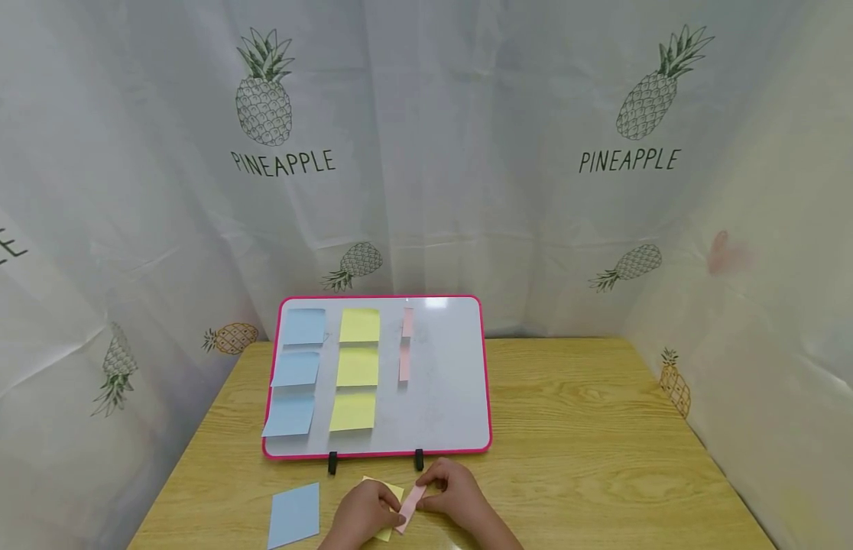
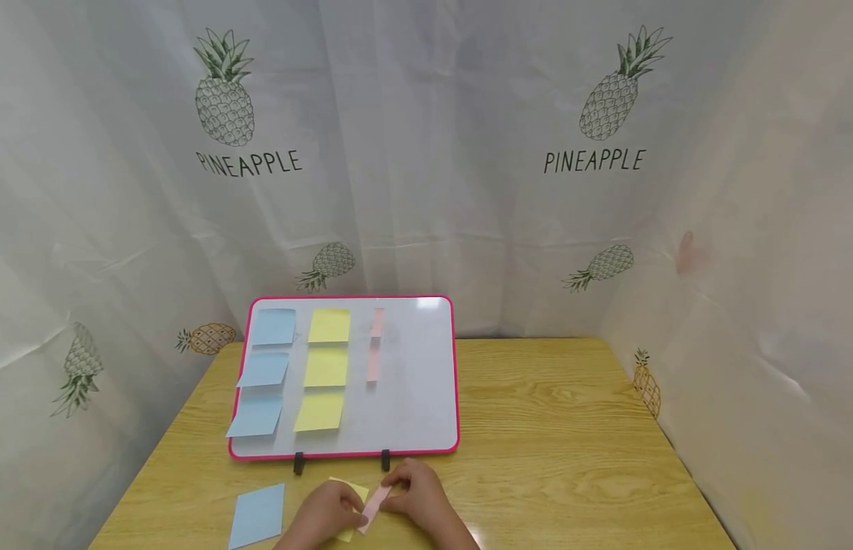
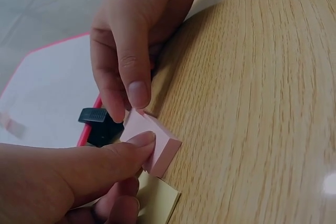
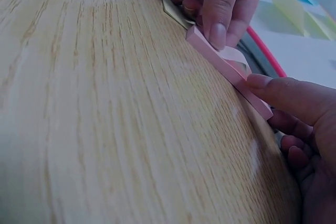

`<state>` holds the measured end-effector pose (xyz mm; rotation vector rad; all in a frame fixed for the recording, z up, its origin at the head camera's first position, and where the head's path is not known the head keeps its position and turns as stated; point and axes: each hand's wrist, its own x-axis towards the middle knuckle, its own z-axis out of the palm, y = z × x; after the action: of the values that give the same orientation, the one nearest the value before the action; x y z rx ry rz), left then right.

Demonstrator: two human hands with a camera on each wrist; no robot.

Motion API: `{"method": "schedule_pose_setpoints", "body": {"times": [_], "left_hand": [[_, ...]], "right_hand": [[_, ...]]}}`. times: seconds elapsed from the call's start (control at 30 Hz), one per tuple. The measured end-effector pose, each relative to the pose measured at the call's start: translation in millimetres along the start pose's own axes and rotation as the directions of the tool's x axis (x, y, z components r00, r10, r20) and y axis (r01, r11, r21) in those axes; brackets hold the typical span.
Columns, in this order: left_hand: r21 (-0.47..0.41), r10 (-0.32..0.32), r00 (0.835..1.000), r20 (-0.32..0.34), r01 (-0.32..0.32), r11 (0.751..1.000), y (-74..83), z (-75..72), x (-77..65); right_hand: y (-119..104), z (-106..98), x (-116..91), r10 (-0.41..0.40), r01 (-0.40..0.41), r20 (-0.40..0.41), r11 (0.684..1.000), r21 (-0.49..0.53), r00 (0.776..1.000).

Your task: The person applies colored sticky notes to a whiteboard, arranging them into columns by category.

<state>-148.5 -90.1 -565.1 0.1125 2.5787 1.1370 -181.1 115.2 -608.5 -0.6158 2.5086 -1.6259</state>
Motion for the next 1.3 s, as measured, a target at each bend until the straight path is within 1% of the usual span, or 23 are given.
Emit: {"method": "schedule_pose_setpoints", "body": {"times": [0.1, 0.33, 0.53, 0.77, 0.97, 1.03, 1.1, 1.2, 1.3], "left_hand": [[0.008, -0.005, 1.000, -0.006, 0.005, 1.000, 1.0, -0.4, 0.1], [0.042, 0.005, 1.000, -0.030, -0.004, 0.999, 0.7, 0.7, -1.3], [0.058, -0.007, 0.999, -0.040, 0.009, 0.998, -0.5, 2.9, 0.3], [0.058, -0.004, 0.999, -0.049, 0.007, 0.998, -1.2, 3.8, 0.2], [0.041, -0.009, 0.999, -0.044, 0.011, 0.999, -2.0, 5.1, 0.2], [0.033, -0.014, 0.999, -0.040, 0.015, 0.999, -1.6, 5.1, -0.3], [0.029, -0.011, 0.999, -0.037, 0.012, 1.000, -1.0, 4.7, -1.2], [0.037, 0.002, 0.999, -0.042, 0.000, 0.999, -0.4, 4.5, -1.5], [0.047, 0.012, 0.999, -0.050, -0.010, 0.999, -0.7, 5.0, -1.1]], "right_hand": [[0.2, 0.2, 0.1, 0.002, -0.002, 0.002, 1.000, -0.008, 1.000], [-0.9, -0.3, -0.5, -0.007, 0.007, 0.005, 1.000, -0.007, 1.000], [-2.0, 0.1, -0.6, -0.006, 0.006, 0.002, 1.000, -0.010, 1.000], [-3.2, 1.4, -3.2, -0.032, 0.032, -0.008, 0.999, -0.003, 0.999], [-3.5, 2.9, -2.4, -0.014, 0.014, -0.017, 1.000, -0.015, 1.000], [-3.6, 3.7, -2.3, -0.021, 0.021, -0.024, 0.999, -0.028, 0.999], [-3.2, 4.6, -2.4, -0.048, 0.046, -0.037, 0.998, -0.044, 0.998], [-2.5, 6.3, -2.4, -0.095, 0.090, -0.061, 0.993, -0.070, 0.994], [-2.0, 7.6, -2.2, -0.118, 0.111, -0.079, 0.990, -0.085, 0.990]]}}
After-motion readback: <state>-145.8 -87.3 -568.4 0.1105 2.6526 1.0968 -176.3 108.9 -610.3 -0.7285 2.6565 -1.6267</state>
